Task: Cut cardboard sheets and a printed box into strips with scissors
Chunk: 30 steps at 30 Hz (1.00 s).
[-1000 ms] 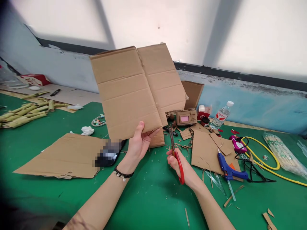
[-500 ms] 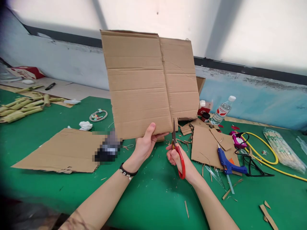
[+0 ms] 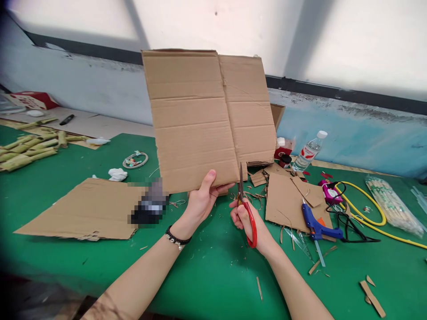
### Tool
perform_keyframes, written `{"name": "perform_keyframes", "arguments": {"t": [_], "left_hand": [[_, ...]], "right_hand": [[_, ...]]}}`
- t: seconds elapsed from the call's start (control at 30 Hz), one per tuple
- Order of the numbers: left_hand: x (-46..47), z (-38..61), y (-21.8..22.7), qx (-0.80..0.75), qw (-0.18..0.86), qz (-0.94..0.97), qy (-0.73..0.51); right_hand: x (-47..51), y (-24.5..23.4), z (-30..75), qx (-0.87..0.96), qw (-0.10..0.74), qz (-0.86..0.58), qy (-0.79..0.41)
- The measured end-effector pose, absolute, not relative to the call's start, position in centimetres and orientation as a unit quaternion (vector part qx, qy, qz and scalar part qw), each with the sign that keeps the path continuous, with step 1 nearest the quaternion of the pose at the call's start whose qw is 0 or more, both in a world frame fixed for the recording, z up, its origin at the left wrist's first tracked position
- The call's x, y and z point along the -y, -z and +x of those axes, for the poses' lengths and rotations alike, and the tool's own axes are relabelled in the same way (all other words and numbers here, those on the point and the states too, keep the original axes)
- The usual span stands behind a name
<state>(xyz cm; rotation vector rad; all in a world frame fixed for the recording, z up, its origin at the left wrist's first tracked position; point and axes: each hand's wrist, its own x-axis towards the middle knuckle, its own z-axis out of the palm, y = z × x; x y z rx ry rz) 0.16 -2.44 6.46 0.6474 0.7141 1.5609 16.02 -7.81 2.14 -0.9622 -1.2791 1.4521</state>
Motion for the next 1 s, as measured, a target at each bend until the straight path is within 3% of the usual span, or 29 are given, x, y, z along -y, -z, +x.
{"name": "perform_keyframes", "arguments": {"t": [1.0], "left_hand": [[2.5, -0.3, -7.6, -0.327, 0.601, 0.272, -0.677]], "right_hand": [[8.4, -3.6, 15.7, 0.539, 0.46, -0.395, -0.584]]}}
